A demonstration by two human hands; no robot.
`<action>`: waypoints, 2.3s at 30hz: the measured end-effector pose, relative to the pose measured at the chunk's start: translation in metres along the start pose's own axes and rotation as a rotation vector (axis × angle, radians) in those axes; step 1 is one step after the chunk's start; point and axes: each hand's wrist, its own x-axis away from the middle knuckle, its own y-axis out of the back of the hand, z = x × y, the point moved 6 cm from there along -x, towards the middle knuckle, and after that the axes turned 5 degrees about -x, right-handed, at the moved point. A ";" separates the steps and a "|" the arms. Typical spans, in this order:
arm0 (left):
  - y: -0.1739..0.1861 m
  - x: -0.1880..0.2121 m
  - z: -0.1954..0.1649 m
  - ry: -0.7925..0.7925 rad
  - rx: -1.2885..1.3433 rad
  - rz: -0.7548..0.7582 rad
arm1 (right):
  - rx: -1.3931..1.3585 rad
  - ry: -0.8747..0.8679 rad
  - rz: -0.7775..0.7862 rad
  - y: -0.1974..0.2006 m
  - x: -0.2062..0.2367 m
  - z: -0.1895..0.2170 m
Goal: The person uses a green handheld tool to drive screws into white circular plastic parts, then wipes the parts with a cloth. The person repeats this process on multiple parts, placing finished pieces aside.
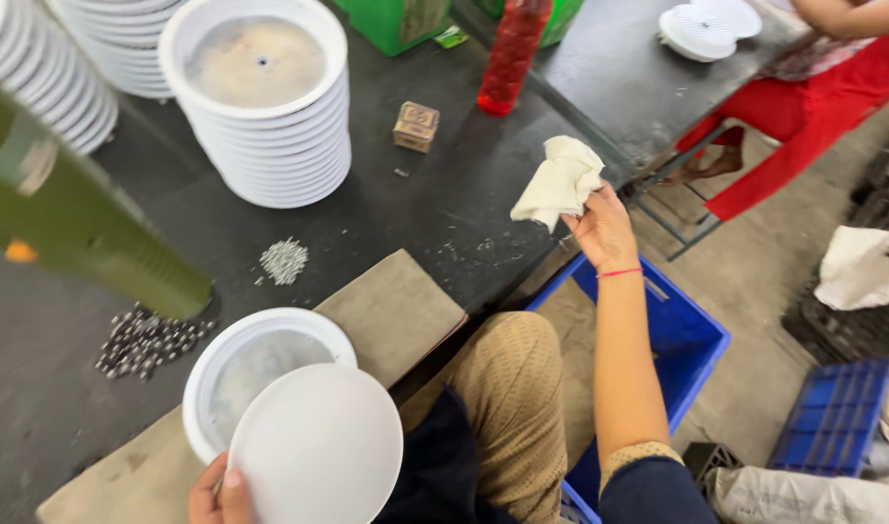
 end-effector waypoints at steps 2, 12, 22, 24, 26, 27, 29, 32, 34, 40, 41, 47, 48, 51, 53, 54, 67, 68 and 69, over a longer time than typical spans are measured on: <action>-0.003 -0.010 0.002 0.004 -0.063 0.015 | 0.110 0.220 -0.064 0.003 0.000 0.018; -0.045 -0.013 -0.019 0.040 -0.148 0.108 | 1.201 0.366 -0.094 -0.010 0.008 -0.065; -0.016 0.007 0.002 0.006 -0.031 0.117 | 1.420 0.159 0.265 -0.045 0.002 -0.058; -0.015 0.026 -0.001 0.156 0.039 0.139 | 1.556 -0.009 0.364 -0.055 -0.007 -0.063; -0.016 0.033 -0.006 0.191 0.042 0.130 | 1.687 0.066 0.516 -0.070 -0.013 -0.061; -0.020 0.033 -0.005 0.210 0.049 0.138 | 1.711 0.084 0.574 -0.076 -0.017 -0.063; -0.027 0.022 -0.007 0.085 0.019 0.123 | 1.762 0.119 0.673 -0.085 -0.021 -0.067; -0.035 0.003 0.005 0.072 -0.091 0.153 | 2.020 -0.043 0.739 -0.087 -0.031 -0.083; -0.047 -0.003 0.009 0.094 -0.130 0.193 | 2.115 -0.056 0.764 -0.091 -0.034 -0.089; -0.073 -0.003 -0.011 0.119 -0.192 0.264 | 1.873 0.096 0.701 -0.084 -0.029 -0.074; -0.074 -0.001 -0.017 0.122 -0.202 0.268 | 1.817 0.127 0.689 -0.081 -0.026 -0.069; -0.078 -0.003 -0.009 0.146 -0.225 0.307 | 1.352 0.421 0.255 -0.050 0.002 -0.043; -0.077 -0.005 -0.002 0.150 -0.229 0.316 | 1.370 0.491 0.275 -0.049 0.009 -0.045; -0.080 -0.012 0.019 0.161 -0.236 0.341 | 1.416 0.586 0.312 -0.043 0.026 -0.056; -0.080 -0.013 0.025 0.169 -0.235 0.357 | 1.436 0.499 0.314 -0.038 0.032 -0.069; -0.082 -0.013 0.024 0.174 -0.233 0.364 | 1.434 0.537 0.363 -0.040 0.036 -0.071; -0.122 0.050 -0.072 0.432 0.145 0.413 | 1.195 0.497 0.197 -0.078 0.043 -0.040; -0.119 0.050 -0.081 0.431 0.144 0.412 | 1.212 0.382 0.161 -0.086 0.051 -0.037; -0.119 0.052 -0.089 0.431 0.151 0.409 | 1.145 0.483 0.221 -0.107 0.068 -0.029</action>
